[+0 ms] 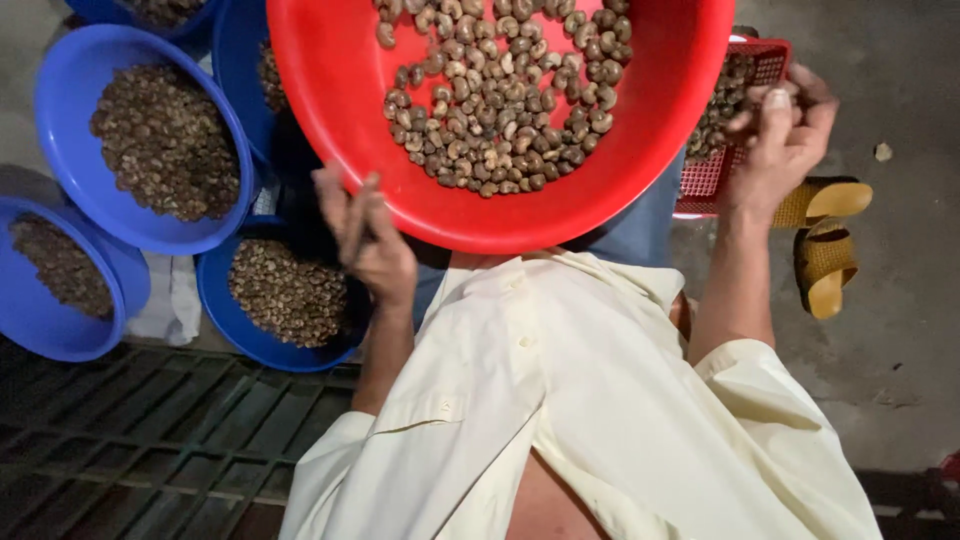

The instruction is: Manually processing nuts by peeling or cracking them with a small metal tool

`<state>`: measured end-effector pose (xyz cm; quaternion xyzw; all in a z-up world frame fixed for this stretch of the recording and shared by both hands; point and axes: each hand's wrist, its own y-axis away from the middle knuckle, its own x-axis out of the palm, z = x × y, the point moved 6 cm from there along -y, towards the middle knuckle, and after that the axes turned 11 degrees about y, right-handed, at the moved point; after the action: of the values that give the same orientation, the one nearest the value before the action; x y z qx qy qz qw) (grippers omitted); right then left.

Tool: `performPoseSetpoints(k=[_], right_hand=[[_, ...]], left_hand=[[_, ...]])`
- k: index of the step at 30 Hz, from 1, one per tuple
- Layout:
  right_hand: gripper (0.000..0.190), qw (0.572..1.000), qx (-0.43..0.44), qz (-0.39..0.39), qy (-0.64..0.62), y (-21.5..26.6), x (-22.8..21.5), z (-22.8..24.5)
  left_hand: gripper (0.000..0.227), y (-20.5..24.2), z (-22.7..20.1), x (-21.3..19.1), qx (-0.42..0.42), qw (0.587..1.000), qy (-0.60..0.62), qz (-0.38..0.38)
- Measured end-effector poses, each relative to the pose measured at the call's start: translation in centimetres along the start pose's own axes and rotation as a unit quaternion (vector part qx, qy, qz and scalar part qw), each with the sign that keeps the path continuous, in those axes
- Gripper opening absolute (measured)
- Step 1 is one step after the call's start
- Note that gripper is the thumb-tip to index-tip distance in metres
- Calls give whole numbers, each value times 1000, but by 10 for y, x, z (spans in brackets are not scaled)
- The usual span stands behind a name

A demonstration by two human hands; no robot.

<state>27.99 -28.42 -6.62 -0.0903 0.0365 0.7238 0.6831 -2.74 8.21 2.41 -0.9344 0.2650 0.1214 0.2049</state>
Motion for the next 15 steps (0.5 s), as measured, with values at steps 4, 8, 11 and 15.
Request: performPoseSetpoints(k=[4, 8, 11, 15], right_hand=[[18, 974, 222, -31, 30, 15, -14, -36], [12, 952, 302, -4, 49, 25, -31, -107], [7, 936, 348, -27, 39, 31, -44, -143], [19, 925, 375, -52, -22, 29, -49, -153]], left_hand=[[41, -9, 19, -25, -167, 983, 43, -64], [34, 21, 54, -22, -372, 864, 331, -80], [33, 38, 56, -18, -420, 842, 330, -69], [35, 48, 40, -12, -432, 844, 317, -25]])
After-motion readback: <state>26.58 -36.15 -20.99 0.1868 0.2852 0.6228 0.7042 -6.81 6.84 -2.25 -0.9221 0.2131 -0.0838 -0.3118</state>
